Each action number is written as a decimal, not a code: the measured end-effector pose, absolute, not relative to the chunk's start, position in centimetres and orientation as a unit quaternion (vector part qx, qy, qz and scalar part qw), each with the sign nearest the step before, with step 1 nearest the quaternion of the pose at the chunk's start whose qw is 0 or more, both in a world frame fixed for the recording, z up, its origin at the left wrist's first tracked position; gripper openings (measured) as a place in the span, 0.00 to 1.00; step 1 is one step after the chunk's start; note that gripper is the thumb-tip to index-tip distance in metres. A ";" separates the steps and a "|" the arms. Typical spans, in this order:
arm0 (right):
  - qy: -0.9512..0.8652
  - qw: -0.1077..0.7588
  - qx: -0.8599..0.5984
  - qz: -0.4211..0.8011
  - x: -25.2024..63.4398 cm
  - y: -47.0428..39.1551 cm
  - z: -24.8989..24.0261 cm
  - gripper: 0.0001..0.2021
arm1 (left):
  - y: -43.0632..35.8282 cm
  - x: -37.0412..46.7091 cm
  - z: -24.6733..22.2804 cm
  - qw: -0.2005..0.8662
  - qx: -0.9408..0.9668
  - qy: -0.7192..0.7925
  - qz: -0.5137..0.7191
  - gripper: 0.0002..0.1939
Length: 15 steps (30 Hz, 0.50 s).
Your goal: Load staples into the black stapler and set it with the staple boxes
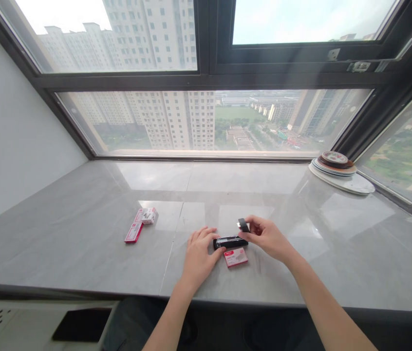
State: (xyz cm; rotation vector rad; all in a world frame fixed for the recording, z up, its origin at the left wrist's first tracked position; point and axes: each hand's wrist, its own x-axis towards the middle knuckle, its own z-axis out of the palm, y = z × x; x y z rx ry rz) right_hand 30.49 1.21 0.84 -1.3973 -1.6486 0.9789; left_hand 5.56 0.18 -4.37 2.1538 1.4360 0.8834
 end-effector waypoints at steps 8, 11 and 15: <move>-0.777 0.220 -0.529 0.262 26.9 1.7 1.2 0.07 | 0.3 5.2 -4.5 0.193 0.777 0.511 0.314 0.12; -0.787 0.215 -0.516 0.259 27.7 1.7 1.6 0.09 | -0.3 5.2 -3.9 0.186 0.768 0.512 0.335 0.19; -0.732 0.270 -0.587 0.216 29.7 2.5 0.3 0.14 | -1.9 6.8 -2.1 0.182 0.819 0.450 0.306 0.28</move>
